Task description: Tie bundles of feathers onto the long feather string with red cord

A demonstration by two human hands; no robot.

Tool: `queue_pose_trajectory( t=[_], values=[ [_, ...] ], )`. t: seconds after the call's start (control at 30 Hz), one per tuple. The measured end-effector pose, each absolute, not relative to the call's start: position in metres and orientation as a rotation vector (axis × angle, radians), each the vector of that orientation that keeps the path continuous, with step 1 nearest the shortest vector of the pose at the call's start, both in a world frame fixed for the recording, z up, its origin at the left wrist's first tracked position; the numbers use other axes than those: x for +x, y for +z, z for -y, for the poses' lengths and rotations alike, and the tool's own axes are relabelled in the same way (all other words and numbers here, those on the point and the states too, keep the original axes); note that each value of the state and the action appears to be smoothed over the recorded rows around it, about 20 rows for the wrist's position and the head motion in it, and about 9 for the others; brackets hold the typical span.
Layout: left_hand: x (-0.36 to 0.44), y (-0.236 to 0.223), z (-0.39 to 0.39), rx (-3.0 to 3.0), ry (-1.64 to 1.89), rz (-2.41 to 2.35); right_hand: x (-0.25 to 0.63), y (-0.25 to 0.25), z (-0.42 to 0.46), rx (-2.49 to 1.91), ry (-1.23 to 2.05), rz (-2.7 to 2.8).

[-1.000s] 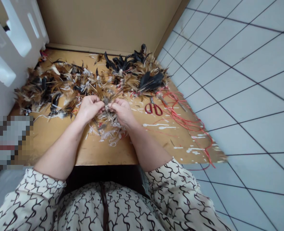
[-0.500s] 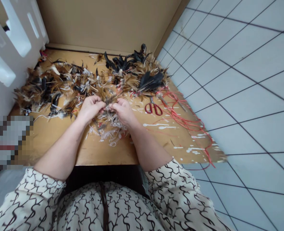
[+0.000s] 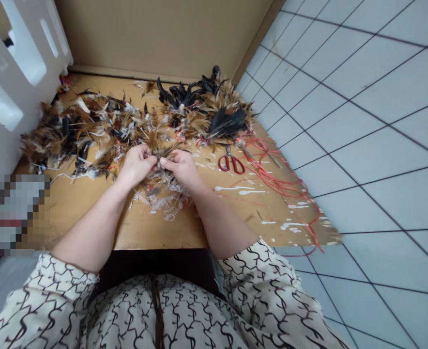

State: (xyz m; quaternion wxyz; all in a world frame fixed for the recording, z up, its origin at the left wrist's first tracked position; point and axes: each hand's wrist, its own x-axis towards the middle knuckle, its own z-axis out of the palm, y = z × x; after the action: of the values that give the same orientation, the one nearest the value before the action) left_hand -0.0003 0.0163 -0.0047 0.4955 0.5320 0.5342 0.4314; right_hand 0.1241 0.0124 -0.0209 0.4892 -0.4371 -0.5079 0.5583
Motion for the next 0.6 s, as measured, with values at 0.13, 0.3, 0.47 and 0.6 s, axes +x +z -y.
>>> queue_pose_trajectory(
  t=[0.13, 0.3, 0.47, 0.6],
  values=[
    [-0.0004, -0.0062, -0.0179, 1.257, 1.075, -1.343, 0.1214, -0.0223, -0.0123, -1.075, 1.327, 1.226],
    [-0.0023, -0.0105, -0.0217, 1.235, 1.109, -1.339, 0.1195, -0.0234, -0.0118, -1.075, 1.310, 1.224],
    [-0.0017, -0.0091, -0.0214, 1.184, 1.127, -1.346, 0.1179, -0.0224, -0.0101, -1.038, 1.319, 1.236],
    [-0.0004, -0.0049, -0.0205, 1.128, 1.127, -1.353, 0.1156, -0.0220, -0.0092, -0.994, 1.333, 1.188]
  ],
)
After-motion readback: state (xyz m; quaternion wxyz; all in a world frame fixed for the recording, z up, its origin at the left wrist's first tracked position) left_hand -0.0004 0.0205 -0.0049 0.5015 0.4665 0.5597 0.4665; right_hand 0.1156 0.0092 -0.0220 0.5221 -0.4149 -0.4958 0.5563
